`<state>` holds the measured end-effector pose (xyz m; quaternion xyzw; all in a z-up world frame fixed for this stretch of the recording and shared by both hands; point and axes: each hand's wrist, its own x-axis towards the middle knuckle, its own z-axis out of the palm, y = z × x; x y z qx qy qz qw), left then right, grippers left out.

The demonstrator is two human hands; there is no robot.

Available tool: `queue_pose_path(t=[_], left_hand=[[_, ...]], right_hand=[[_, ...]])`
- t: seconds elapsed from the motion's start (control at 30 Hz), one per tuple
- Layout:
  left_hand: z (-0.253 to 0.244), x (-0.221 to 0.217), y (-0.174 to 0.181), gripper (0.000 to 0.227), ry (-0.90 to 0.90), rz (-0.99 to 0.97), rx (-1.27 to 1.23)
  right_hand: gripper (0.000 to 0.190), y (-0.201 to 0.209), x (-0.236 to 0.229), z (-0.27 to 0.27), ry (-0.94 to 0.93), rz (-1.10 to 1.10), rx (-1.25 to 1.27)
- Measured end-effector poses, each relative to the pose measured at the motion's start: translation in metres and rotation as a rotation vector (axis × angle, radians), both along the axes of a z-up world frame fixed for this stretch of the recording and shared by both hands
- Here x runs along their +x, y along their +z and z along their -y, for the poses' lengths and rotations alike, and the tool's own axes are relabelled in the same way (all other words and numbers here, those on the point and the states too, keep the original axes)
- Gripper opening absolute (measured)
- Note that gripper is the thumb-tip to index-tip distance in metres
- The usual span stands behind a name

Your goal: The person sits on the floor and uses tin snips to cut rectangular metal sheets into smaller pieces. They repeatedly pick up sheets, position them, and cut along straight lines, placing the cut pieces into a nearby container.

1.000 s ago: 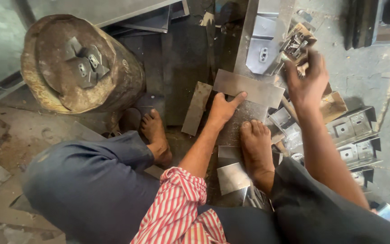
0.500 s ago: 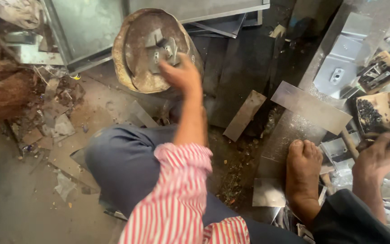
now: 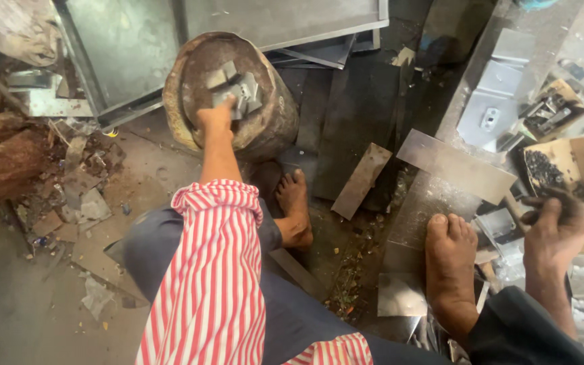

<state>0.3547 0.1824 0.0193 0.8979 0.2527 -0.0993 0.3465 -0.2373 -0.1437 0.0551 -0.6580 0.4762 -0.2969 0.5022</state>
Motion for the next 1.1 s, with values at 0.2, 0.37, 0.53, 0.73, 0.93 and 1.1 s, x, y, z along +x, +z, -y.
queue_pose_path(t=[0.2,0.37,0.53,0.73,0.93,1.1], left_hand=[[0.029,-0.027,0.056,0.054,0.034,0.769,-0.342],[0.124,-0.161,0.101,0.068,-0.532,0.703,-0.542],[0.184,-0.339,0.12,0.019,-0.974,0.246,-0.899],[0.185,-0.374,0.098,0.027,-0.821,0.181,-0.793],[0.186,-0.36,0.025,0.045,-0.48,-0.244,-0.851],[0.184,-0.336,-0.003,0.039,-0.379,-0.27,-1.172]], right_hand=[[0.018,0.02,-0.011,0.018,-0.054,-0.014,-0.32],[0.014,0.061,0.033,0.01,0.004,0.029,-0.194],[0.062,0.094,0.094,-0.021,0.214,-0.115,-0.168],[0.055,0.084,0.103,-0.024,0.196,-0.059,-0.231],[0.05,0.071,0.099,-0.019,0.298,-0.163,-0.309],[0.051,0.067,0.114,-0.025,0.404,-0.185,-0.351]])
